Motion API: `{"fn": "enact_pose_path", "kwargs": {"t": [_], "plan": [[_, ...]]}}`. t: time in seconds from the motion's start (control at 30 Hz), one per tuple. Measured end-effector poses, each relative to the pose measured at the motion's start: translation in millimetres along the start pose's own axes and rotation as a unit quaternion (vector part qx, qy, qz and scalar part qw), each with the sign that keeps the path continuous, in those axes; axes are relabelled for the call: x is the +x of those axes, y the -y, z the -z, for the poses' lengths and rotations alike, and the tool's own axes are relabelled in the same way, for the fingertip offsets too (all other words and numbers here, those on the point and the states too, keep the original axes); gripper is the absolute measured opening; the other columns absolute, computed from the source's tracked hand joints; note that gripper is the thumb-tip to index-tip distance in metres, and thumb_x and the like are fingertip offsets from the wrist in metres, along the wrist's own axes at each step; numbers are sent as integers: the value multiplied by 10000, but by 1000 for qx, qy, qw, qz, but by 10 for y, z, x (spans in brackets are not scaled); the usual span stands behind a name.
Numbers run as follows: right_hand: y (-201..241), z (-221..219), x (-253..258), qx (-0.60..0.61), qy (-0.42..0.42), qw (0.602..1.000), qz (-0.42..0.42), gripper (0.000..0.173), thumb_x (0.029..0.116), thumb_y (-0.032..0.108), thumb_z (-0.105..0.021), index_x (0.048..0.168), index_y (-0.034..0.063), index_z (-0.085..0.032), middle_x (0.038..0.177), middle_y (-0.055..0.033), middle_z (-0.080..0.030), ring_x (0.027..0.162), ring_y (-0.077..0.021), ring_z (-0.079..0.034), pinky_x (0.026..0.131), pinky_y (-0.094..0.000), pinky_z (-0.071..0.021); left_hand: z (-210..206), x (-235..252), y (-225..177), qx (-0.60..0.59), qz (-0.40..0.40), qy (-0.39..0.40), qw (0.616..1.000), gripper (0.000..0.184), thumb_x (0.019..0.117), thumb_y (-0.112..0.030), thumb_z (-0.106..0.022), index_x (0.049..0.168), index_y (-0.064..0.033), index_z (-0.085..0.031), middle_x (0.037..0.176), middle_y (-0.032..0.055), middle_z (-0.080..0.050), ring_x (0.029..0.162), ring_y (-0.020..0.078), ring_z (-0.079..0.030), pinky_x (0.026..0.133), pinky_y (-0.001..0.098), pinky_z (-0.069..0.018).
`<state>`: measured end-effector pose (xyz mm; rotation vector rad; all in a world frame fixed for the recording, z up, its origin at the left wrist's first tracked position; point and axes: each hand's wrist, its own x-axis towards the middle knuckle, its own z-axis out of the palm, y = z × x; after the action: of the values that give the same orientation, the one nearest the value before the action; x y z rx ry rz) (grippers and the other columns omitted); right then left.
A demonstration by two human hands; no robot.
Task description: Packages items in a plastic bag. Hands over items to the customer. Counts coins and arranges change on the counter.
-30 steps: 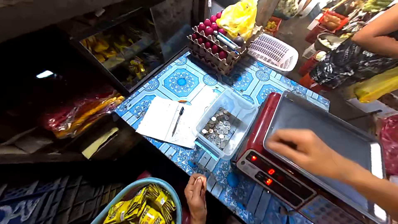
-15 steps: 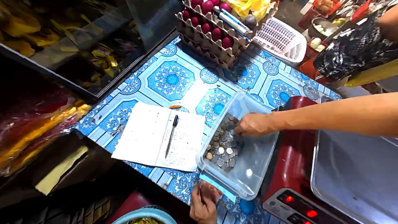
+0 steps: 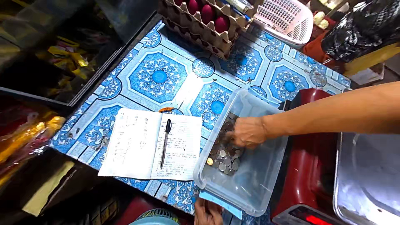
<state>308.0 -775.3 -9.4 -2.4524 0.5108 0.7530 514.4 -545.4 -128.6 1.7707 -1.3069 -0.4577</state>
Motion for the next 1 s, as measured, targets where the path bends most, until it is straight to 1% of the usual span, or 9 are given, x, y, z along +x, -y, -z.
{"fn": "enact_pose_path", "kwargs": {"t": [0.23, 0.37, 0.47, 0.53, 0.63, 0.73, 0.83, 0.9, 1.0], "plan": [[164, -42, 241, -44, -132, 986, 90, 295, 989, -26, -523, 1227, 24, -689, 1016, -208, -708, 664, -367, -672, 572, -519, -528, 36, 10, 4, 23, 5, 19, 1000, 392, 941, -229, -535, 971, 148, -638, 722, 183, -680, 640, 123, -676, 651, 245, -555], [162, -95, 386, -23, -50, 998, 25, 478, 1021, 18, -517, 1495, 80, -510, 1206, -263, -662, 877, -455, -686, 750, -603, -536, 14, 8, -5, 26, 6, 2, 1000, 372, 945, -218, -529, 948, 134, -653, 720, 183, -675, 640, 121, -671, 648, 228, -545], [142, -43, 179, 38, -4, 999, 28, 362, 925, 56, -665, 1284, 7, -650, 1091, -260, -668, 810, -451, -671, 674, -611, -507, 15, 8, 15, 16, 3, -1, 1000, 383, 961, -247, -535, 963, 119, -649, 735, 168, -677, 655, 90, -669, 666, 195, -540], [182, 42, 26, 59, 5, 997, -51, 252, 937, 79, -657, 1140, -69, -676, 1142, -287, -649, 1021, -491, -644, 840, -630, -494, 10, 3, 15, 10, 3, 1, 1000, 379, 962, -254, -531, 960, 107, -646, 726, 159, -669, 655, 81, -661, 663, 182, -532], [186, 141, -8, 20, 10, 981, -194, 301, 970, -5, -578, 1239, -137, -605, 1283, -325, -591, 1282, -489, -518, 1087, -598, -368, -1, 7, 22, -3, -12, -1, 1000, 381, 969, -256, -522, 953, 102, -652, 720, 157, -663, 657, 75, -654, 672, 167, -522], [181, 133, 131, 62, -48, 969, -232, 391, 977, 96, -608, 1285, -141, -571, 1315, -335, -567, 1309, -489, -498, 1105, -573, -367, -35, -13, 95, -1, -63, 17, 998, 479, 957, -289, -517, 1092, 153, -643, 720, 170, -671, 614, 86, -649, 630, 186, -533], [348, -41, 270, 142, -53, 972, -182, 763, 875, 261, -802, 1490, -23, -451, 1495, -375, -410, 1407, -575, -355, 1140, -662, -305, -71, 16, 86, 53, -158, 54, 984, 366, 850, -283, -519, 626, -13, -623, 560, 98, -610, 503, 213, -625, 483, 341, -506], [498, -200, 334, 118, -95, 985, -87, 945, 722, 256, -928, 1528, 123, -453, 1480, -373, -425, 1359, -600, -398, 1055, -709, -367, -68, 36, 67, 71, -189, 76, 976, 361, 851, -282, -513, 560, -84, -597, 556, 70, -604, 508, 221, -617, 473, 351, -486], [597, -253, 449, 65, -71, 995, -21, 1019, 690, 223, -941, 1547, 69, -413, 1533, -335, -393, 1350, -580, -418, 1023, -676, -410, -68, 46, 60, 76, -197, 89, 973, 338, 832, -253, -521, 553, -80, -605, 556, 72, -609, 500, 218, -618, 458, 345, -475]]}}
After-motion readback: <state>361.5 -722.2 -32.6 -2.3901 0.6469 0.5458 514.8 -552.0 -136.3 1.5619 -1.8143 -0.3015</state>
